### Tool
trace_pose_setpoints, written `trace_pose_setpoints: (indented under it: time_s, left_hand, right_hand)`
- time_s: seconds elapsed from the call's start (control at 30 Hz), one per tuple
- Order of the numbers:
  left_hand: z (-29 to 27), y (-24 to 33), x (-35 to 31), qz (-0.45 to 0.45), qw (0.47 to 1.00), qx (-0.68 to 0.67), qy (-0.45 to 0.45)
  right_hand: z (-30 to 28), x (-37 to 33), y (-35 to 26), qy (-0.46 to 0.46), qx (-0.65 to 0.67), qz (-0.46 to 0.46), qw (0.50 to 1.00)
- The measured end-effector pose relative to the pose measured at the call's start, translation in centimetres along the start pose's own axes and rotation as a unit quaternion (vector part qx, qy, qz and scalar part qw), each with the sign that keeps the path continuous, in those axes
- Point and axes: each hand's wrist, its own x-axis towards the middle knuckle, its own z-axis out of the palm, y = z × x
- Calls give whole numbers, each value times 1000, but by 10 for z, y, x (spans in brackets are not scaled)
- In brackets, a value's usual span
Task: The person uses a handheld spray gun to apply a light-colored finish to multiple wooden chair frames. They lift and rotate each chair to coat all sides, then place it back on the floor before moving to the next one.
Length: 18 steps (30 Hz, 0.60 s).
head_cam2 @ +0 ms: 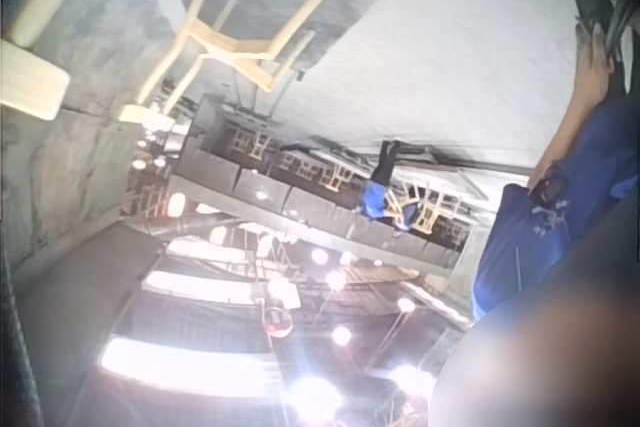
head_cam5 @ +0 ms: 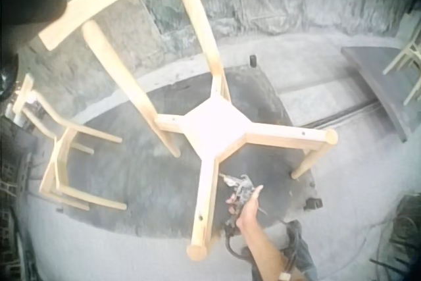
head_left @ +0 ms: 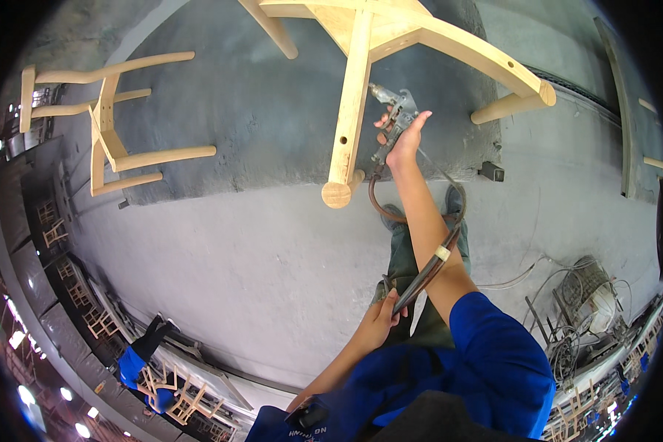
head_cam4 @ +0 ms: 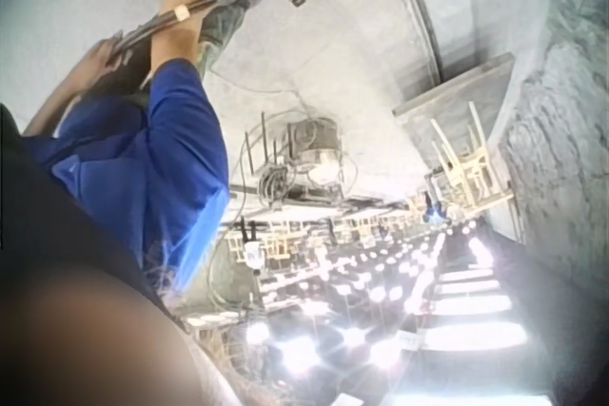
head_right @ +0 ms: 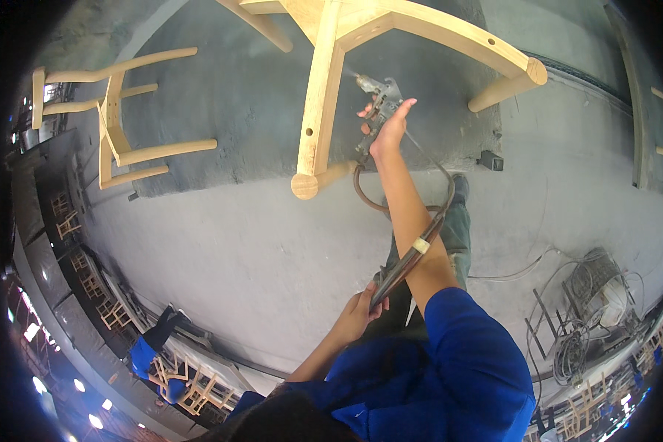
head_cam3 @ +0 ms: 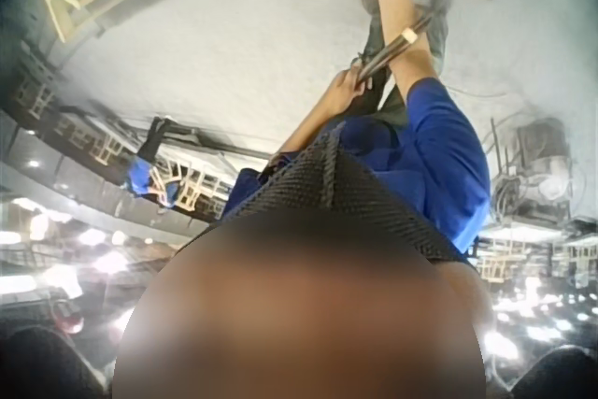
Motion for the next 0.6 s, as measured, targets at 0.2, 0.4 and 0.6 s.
trace_pose_setpoints:
  time_s: [0.2, 0.4, 0.6]
  left_hand:
    - [-9, 9, 1, 10, 1000, -24, -7]
    - [2, 22, 8, -8, 998, 57, -31]
    - [9, 35, 21, 54, 996, 74, -18]
  right_hand:
    - [-5, 2, -26, 34, -26, -26, 999]
    - [-1, 12, -81, -15, 86, -175, 981]
    - [0, 54, -94, 72, 161, -173, 969]
